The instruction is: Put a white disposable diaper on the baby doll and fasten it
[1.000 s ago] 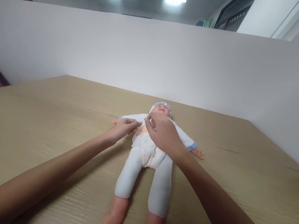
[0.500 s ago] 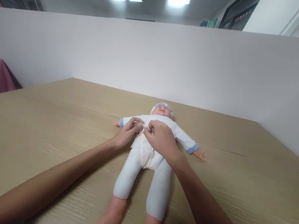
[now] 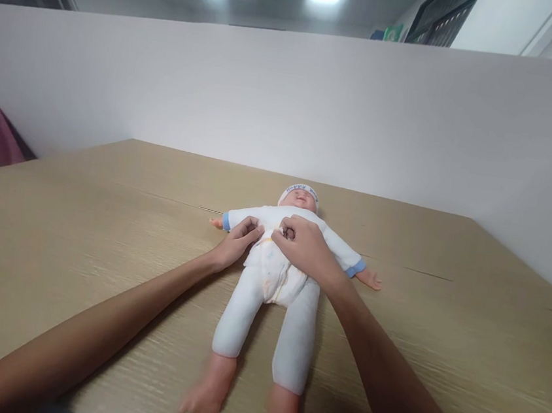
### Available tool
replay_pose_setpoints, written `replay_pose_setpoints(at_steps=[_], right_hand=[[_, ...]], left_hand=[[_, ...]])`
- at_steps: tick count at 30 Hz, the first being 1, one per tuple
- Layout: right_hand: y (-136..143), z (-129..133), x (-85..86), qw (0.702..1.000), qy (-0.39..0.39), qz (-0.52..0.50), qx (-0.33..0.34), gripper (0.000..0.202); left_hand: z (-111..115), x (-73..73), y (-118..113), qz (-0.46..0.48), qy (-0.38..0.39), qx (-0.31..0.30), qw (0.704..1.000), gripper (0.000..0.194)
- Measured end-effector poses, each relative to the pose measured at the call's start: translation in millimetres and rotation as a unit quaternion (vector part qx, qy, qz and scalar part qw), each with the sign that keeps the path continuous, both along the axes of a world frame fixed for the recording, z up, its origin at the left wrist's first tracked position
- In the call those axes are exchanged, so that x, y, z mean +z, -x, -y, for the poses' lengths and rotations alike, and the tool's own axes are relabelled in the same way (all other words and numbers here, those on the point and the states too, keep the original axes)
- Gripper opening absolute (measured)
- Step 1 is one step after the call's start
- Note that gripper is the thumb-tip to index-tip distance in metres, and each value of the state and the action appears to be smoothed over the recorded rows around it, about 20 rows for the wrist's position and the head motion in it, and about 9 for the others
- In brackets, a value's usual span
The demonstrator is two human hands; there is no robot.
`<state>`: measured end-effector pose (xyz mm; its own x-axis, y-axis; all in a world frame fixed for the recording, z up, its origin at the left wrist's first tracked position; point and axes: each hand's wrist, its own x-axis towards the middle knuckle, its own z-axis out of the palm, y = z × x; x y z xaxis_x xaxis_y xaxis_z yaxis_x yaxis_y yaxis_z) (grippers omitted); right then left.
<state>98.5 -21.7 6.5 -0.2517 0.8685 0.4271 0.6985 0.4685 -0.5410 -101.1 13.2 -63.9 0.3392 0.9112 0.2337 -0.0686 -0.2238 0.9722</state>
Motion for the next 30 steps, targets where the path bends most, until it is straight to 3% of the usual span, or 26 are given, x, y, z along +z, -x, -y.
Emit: replay_pose_setpoints(at_steps=[5, 8, 11, 14, 16, 18, 20, 21, 26, 30], right_hand=[[-3.2, -3.8, -4.1, 0.999, -0.002, -0.033, 0.001, 0.021], [-5.4, -6.7, -4.9, 0.997, 0.011, -0.079, -0.002, 0.019], [-4.9, 1.9, -1.1, 0.996, -0.011, -0.092, -0.015, 0.017], [-3.2, 35.2, 4.6, 0.992, -0.080, -0.091, -0.020, 0.018], [-4.1, 70.0, 4.7, 0.992, -0.089, -0.087, 0.029, 0.017], [-8.5, 106.2, -0.9, 0.992, -0.027, -0.068, 0.102, 0.017], [-16.5, 134.4, -11.4, 0.989, 0.057, -0.023, 0.138, 0.019], [-21.3, 143.2, -17.6, 0.987, 0.089, -0.004, 0.137, 0.018], [-35.4, 141.9, -39.0, 0.995, 0.104, 0.008, 0.001, 0.011], [-20.8, 131.5, -45.2, 0.993, 0.083, 0.021, -0.085, 0.017]], left_hand=[[-3.4, -6.2, -2.8, -0.002, -0.005, 0.023, 1.000, 0.050], [-2.4, -7.0, -5.1, -0.023, -0.014, 0.057, 0.998, 0.040], [14.0, 6.2, -4.2, -0.060, -0.040, 0.140, 0.987, 0.027], [53.0, 32.8, 2.4, -0.122, -0.107, 0.193, 0.968, 0.021], [85.4, 49.4, 9.8, -0.162, -0.164, 0.129, 0.965, 0.019], [113.4, 58.7, 18.0, -0.209, -0.201, 0.005, 0.957, 0.021], [130.2, 59.5, 25.1, -0.270, -0.228, -0.081, 0.932, 0.021], [133.8, 57.6, 27.5, -0.301, -0.236, -0.091, 0.919, 0.021], [123.3, 43.0, 24.2, -0.395, -0.226, 0.005, 0.891, 0.023], [113.2, 32.9, 9.4, -0.406, -0.224, 0.061, 0.884, 0.037]])
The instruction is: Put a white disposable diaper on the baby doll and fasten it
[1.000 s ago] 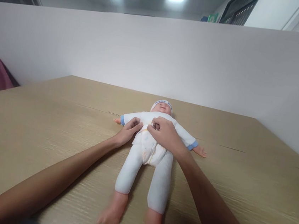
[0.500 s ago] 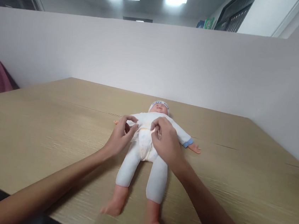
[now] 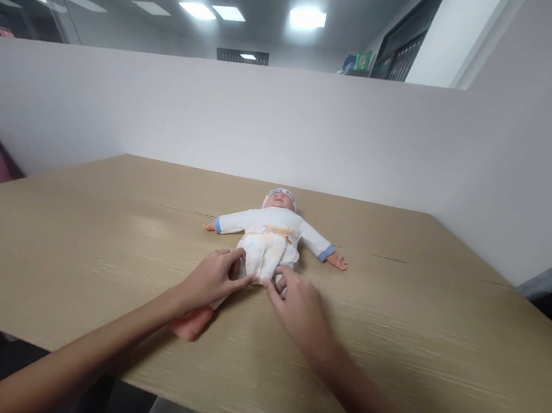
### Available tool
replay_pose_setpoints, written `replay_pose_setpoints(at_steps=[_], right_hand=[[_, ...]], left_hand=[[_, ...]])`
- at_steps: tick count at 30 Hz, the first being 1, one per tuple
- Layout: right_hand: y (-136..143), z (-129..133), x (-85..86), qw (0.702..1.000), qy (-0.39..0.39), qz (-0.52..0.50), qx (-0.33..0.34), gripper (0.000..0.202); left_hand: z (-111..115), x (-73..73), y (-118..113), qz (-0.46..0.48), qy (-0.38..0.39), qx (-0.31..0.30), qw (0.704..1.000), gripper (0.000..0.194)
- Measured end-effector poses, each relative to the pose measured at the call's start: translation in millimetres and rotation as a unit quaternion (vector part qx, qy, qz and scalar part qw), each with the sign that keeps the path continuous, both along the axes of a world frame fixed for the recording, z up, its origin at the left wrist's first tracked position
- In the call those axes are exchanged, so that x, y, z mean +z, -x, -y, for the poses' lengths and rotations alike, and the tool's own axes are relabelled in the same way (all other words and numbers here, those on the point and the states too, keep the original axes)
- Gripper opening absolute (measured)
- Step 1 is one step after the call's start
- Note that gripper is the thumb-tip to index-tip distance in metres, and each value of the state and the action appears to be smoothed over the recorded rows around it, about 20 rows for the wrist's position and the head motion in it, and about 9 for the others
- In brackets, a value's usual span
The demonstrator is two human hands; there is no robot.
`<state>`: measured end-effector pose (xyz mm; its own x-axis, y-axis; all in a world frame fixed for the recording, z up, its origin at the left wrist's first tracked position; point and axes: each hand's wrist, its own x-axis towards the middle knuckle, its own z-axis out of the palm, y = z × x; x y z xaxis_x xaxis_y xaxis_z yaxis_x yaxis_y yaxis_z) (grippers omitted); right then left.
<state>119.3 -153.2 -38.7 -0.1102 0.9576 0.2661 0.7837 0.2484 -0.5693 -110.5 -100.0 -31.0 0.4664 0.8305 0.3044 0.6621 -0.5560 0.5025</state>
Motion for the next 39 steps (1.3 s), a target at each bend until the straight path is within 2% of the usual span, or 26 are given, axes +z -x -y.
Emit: replay_pose_setpoints(at_steps=[3, 6, 11, 16, 22, 26, 31, 36, 39], right_hand=[[13.6, 1.1, -8.2, 0.997, -0.054, 0.051, -0.015, 0.021], [17.3, 2.5, -16.8, 0.993, -0.091, 0.069, -0.024, 0.015], [12.1, 1.1, -21.5, 0.990, -0.127, 0.058, -0.008, 0.010], [13.7, 3.1, -21.8, 0.989, -0.138, 0.059, -0.005, 0.014], [17.3, 2.1, -24.2, 0.994, -0.102, 0.036, -0.016, 0.018], [18.9, -2.9, -22.7, 0.992, -0.072, -0.077, -0.068, 0.024], [14.3, -4.0, -18.8, 0.977, -0.053, -0.188, -0.086, 0.037], [4.9, -1.1, -18.8, 0.972, -0.025, -0.199, -0.122, 0.038], [2.9, -0.4, -19.0, 0.975, -0.022, -0.183, -0.124, 0.035]], left_hand=[[-2.8, -7.4, -6.7, 0.004, -0.008, 0.018, 1.000, 0.037], [-4.0, -10.8, -6.5, 0.025, -0.005, 0.002, 1.000, 0.037], [-3.0, -7.2, -2.0, 0.098, -0.022, -0.062, 0.993, 0.021], [1.4, -3.9, -1.7, 0.106, -0.013, -0.063, 0.992, 0.017], [2.7, -6.1, -3.8, 0.078, 0.035, -0.013, 0.996, 0.025], [1.7, -6.5, -5.5, 0.080, 0.056, 0.003, 0.995, 0.030], [0.0, -13.1, -3.8, 0.176, 0.076, 0.040, 0.981, 0.031], [-0.4, -22.3, -0.7, 0.262, 0.110, 0.050, 0.957, 0.045], [0.1, -24.1, 0.3, 0.270, 0.121, 0.061, 0.953, 0.047]])
